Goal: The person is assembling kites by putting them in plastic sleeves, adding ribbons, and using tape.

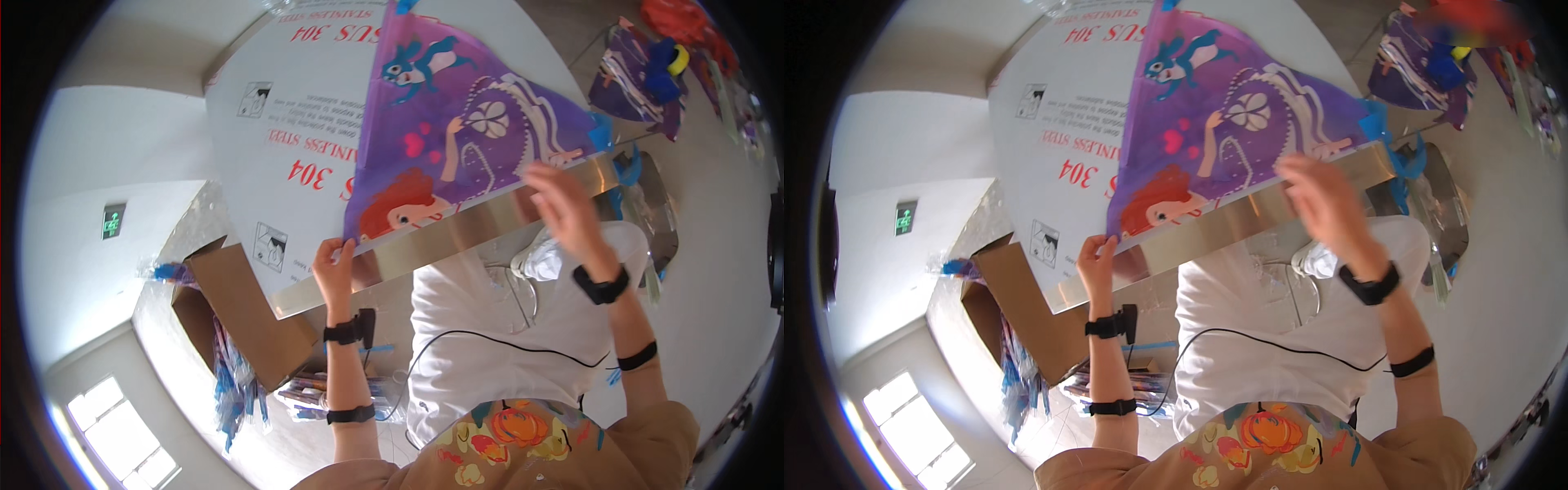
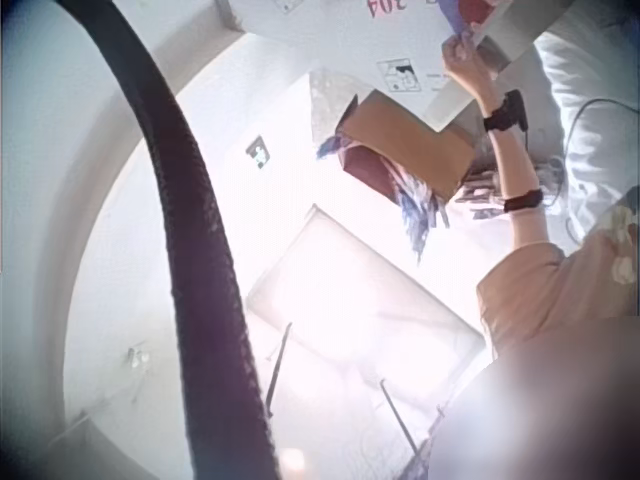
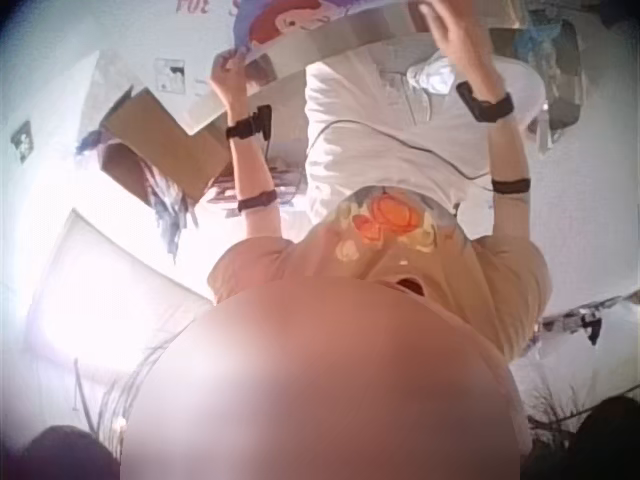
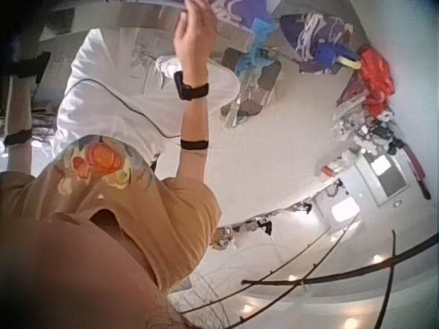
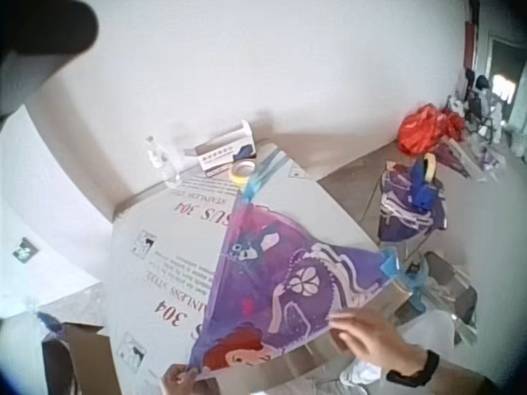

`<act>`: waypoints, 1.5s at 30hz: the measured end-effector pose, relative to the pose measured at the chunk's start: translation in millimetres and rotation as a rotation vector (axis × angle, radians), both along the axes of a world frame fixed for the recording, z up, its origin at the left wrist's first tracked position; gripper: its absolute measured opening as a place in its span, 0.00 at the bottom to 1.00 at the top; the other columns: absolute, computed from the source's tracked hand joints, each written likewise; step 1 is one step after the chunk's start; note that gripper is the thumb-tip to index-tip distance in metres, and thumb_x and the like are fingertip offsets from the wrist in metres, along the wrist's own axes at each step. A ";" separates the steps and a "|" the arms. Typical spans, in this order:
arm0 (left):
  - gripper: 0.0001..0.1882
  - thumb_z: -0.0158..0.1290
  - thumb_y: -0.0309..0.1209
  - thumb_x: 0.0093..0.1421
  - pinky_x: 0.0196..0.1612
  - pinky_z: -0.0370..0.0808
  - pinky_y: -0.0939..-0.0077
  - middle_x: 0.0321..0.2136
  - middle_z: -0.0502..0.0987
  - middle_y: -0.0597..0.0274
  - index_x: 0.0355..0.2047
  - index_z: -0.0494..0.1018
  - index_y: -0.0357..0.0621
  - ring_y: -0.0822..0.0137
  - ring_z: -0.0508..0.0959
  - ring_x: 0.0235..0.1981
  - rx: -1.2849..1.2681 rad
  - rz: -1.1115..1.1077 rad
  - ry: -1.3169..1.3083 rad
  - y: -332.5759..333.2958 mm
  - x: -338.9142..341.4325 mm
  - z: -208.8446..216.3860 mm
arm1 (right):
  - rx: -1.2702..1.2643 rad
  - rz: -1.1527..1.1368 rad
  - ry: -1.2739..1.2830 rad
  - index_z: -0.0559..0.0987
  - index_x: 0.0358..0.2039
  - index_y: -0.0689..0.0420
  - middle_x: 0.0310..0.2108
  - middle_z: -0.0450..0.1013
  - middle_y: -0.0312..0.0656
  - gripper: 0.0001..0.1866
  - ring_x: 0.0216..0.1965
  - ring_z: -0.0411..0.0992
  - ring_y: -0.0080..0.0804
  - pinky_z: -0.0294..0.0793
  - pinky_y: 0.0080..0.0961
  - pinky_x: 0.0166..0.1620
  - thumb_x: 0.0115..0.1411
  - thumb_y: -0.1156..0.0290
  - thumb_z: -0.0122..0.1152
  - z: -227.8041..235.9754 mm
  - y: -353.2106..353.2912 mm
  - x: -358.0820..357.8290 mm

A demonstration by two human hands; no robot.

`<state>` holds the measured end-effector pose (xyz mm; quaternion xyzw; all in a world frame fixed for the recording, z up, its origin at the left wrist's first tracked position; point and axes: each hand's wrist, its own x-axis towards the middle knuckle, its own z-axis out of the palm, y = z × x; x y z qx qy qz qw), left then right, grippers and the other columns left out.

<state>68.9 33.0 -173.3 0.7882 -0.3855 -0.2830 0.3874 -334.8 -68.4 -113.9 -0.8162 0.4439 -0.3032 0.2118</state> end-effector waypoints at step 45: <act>0.26 0.62 0.24 0.53 0.38 0.70 0.74 0.31 0.77 0.67 0.52 0.69 0.42 0.69 0.73 0.32 -0.060 0.048 -0.027 17.6 -9.2 4.1 | -0.107 0.067 0.441 0.63 0.62 0.61 0.65 0.58 0.42 0.37 0.67 0.54 0.35 0.52 0.39 0.67 0.57 0.53 0.59 -37.0 49.3 142.3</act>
